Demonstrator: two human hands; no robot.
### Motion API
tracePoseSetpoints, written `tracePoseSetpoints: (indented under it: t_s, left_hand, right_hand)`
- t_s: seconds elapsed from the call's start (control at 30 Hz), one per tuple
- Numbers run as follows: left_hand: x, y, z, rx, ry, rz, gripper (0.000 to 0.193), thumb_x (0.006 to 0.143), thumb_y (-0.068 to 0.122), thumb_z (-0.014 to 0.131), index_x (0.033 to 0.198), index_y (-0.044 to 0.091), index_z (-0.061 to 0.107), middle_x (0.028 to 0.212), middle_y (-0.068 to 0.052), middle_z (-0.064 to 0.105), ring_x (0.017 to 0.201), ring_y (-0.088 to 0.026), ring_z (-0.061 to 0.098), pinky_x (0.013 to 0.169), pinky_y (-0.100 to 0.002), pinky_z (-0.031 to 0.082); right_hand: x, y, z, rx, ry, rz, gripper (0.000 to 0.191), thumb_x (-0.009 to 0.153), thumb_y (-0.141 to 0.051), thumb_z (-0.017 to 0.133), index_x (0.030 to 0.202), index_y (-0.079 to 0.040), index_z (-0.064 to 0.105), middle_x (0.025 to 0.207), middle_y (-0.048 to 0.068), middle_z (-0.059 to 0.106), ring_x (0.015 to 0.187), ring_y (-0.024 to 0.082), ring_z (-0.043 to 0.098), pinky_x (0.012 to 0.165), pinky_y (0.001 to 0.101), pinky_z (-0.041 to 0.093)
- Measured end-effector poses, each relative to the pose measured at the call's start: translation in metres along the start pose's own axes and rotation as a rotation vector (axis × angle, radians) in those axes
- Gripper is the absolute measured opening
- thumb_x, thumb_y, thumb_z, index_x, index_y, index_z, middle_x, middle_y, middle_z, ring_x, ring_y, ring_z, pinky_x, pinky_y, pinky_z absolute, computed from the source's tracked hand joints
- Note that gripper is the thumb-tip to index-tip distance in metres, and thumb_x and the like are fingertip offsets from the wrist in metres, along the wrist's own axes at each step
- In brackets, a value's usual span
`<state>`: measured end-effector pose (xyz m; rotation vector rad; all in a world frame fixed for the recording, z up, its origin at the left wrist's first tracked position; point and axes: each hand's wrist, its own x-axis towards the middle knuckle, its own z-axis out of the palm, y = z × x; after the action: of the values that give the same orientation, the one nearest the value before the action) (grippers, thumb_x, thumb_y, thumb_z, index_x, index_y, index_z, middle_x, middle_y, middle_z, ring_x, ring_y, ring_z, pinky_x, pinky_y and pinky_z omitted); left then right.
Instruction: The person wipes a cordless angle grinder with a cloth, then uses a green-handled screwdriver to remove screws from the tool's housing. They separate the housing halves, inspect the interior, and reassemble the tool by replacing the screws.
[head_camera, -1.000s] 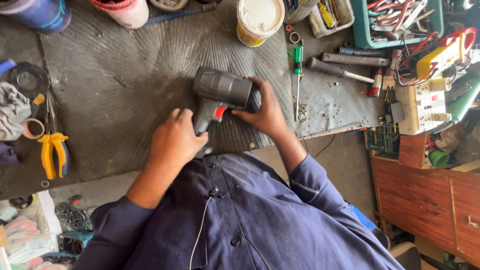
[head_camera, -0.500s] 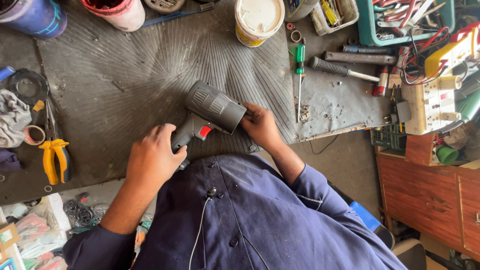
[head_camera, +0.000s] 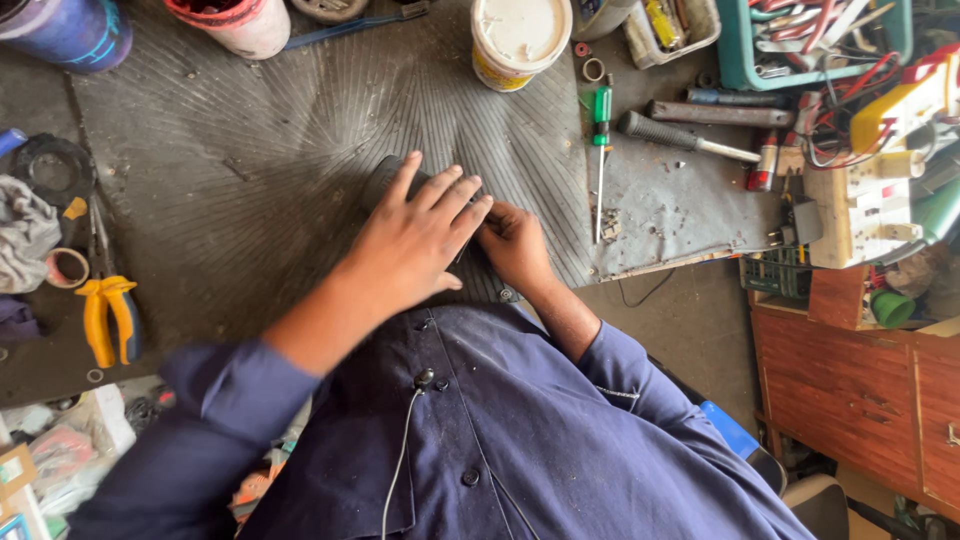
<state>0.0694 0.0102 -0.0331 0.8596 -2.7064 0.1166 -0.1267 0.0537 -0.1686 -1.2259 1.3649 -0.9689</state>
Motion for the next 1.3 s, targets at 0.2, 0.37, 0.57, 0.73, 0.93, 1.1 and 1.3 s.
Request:
tracePoseSetpoints:
  t_s: [0.2,0.37,0.57,0.73,0.93,1.1,1.3]
  left_hand:
    - [0.018,-0.017,0.03,-0.219,-0.323,0.137,0.091,0.06,0.04,0.092,0.136,0.005,0.058,0.125,-0.007,0.059,0.122,-0.024,0.056,0.107,-0.041,0.041]
    - [0.024,-0.022,0.034,-0.282,-0.199,0.187,0.084,0.059,0.046,0.091,0.129,0.01,0.062,0.123,-0.004,0.061,0.115,-0.024,0.057,0.097,-0.041,0.043]
    - [0.019,-0.029,0.038,-0.337,-0.134,0.182,0.084,0.059,0.048,0.092,0.129,0.011,0.063,0.118,-0.003,0.061,0.112,-0.024,0.057,0.096,-0.043,0.041]
    - [0.015,-0.036,0.04,-0.391,-0.073,0.173,0.081,0.061,0.045,0.092,0.129,0.013,0.062,0.119,-0.004,0.06,0.115,-0.025,0.057,0.098,-0.044,0.04]
    - [0.016,-0.032,0.036,-0.379,-0.101,0.151,0.094,0.059,0.046,0.093,0.139,0.014,0.056,0.129,-0.005,0.059,0.122,-0.026,0.055,0.105,-0.046,0.038]
    - [0.014,-0.039,0.028,-0.221,-0.247,0.095,0.12,0.048,0.052,0.094,0.15,0.009,0.047,0.132,-0.011,0.057,0.123,-0.027,0.053,0.105,-0.049,0.035]
    - [0.01,-0.044,0.024,-0.38,-0.352,-0.009,0.099,0.057,0.04,0.095,0.142,0.01,0.054,0.13,-0.008,0.058,0.127,-0.025,0.053,0.112,-0.047,0.033]
  right_hand:
    - [-0.001,-0.008,-0.012,-0.173,0.064,0.002,0.023,0.089,-0.001,0.064,0.11,0.003,0.073,0.092,0.008,0.079,0.082,0.006,0.067,0.071,0.0262,0.056]
    - [0.001,-0.011,-0.019,-0.21,0.059,0.017,0.023,0.088,-0.003,0.064,0.108,0.001,0.074,0.089,0.009,0.08,0.077,0.006,0.069,0.069,0.0268,0.057]
    - [0.004,-0.005,-0.014,-0.236,0.105,0.077,0.02,0.089,-0.005,0.067,0.105,0.003,0.074,0.085,0.008,0.079,0.075,0.005,0.067,0.067,0.0264,0.056]
    - [0.008,-0.003,-0.01,-0.186,0.093,0.069,0.021,0.089,-0.004,0.065,0.106,0.003,0.075,0.085,0.007,0.078,0.075,0.004,0.066,0.066,0.0249,0.055]
    - [0.011,-0.006,-0.012,-0.235,0.093,0.055,0.021,0.089,-0.005,0.066,0.107,0.004,0.074,0.086,0.007,0.079,0.074,0.004,0.067,0.066,0.0252,0.056]
    - [0.008,-0.007,-0.012,-0.205,0.07,0.063,0.033,0.087,-0.002,0.065,0.119,0.002,0.071,0.09,0.01,0.079,0.077,0.006,0.068,0.068,0.0255,0.057]
    - [0.006,-0.006,-0.007,-0.209,0.078,0.054,0.032,0.089,-0.002,0.067,0.12,0.003,0.07,0.099,0.011,0.079,0.086,0.009,0.074,0.076,0.025,0.06]
